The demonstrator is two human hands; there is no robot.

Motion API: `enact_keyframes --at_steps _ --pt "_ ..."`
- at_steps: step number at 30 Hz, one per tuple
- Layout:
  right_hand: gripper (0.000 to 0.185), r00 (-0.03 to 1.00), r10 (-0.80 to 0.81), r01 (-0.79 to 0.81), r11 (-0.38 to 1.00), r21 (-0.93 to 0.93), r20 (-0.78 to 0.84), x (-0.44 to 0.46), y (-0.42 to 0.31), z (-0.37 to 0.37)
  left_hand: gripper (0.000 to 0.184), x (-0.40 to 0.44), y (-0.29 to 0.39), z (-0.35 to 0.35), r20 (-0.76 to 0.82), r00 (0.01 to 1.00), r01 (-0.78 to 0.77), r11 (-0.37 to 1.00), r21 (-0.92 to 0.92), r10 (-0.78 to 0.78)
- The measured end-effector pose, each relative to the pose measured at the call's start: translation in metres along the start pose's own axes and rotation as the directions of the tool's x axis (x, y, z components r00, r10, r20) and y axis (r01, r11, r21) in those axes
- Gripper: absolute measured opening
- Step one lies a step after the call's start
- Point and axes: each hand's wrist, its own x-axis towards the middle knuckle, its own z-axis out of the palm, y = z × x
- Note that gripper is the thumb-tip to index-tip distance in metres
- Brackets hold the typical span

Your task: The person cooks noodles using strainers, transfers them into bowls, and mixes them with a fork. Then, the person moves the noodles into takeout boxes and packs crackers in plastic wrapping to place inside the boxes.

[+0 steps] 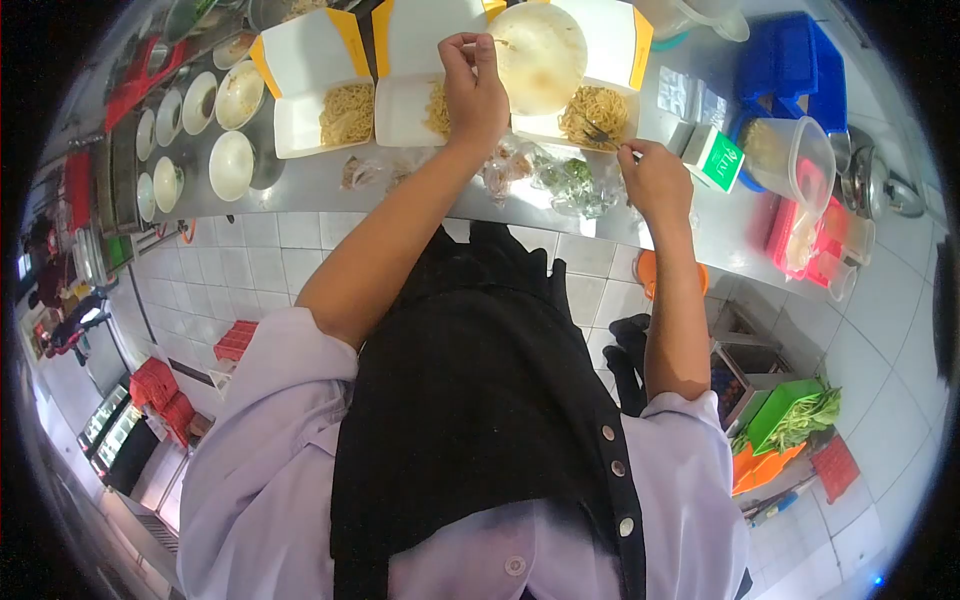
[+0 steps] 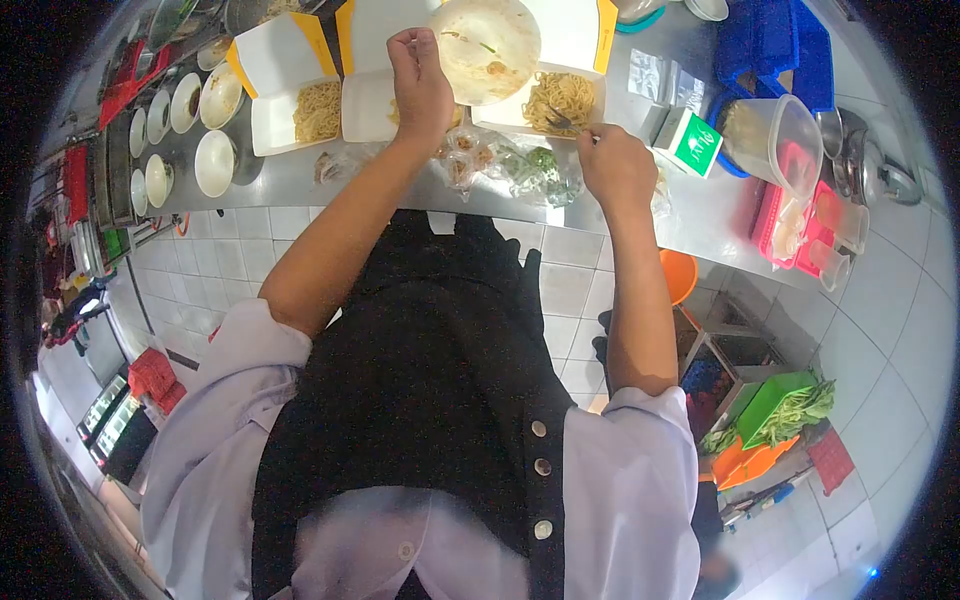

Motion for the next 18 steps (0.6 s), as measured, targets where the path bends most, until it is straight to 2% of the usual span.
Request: enact_keyframes --at_steps 13,18 --pt "0.036 1.0 -0.009 0.009 1.0 -0.018 -0.027 0.005 0.001 0.017 0.04 -0.001 -0.001 0.0 0.01 1.0 0.016 0.999 -0.033 -0.016" --pt "0.034 0.999 -0.009 0.011 0.999 0.038 -0.05 0.005 0.002 0.02 0.04 0.0 0.001 -0.002 0.013 1.0 0.001 1.0 -0.005 -0.001"
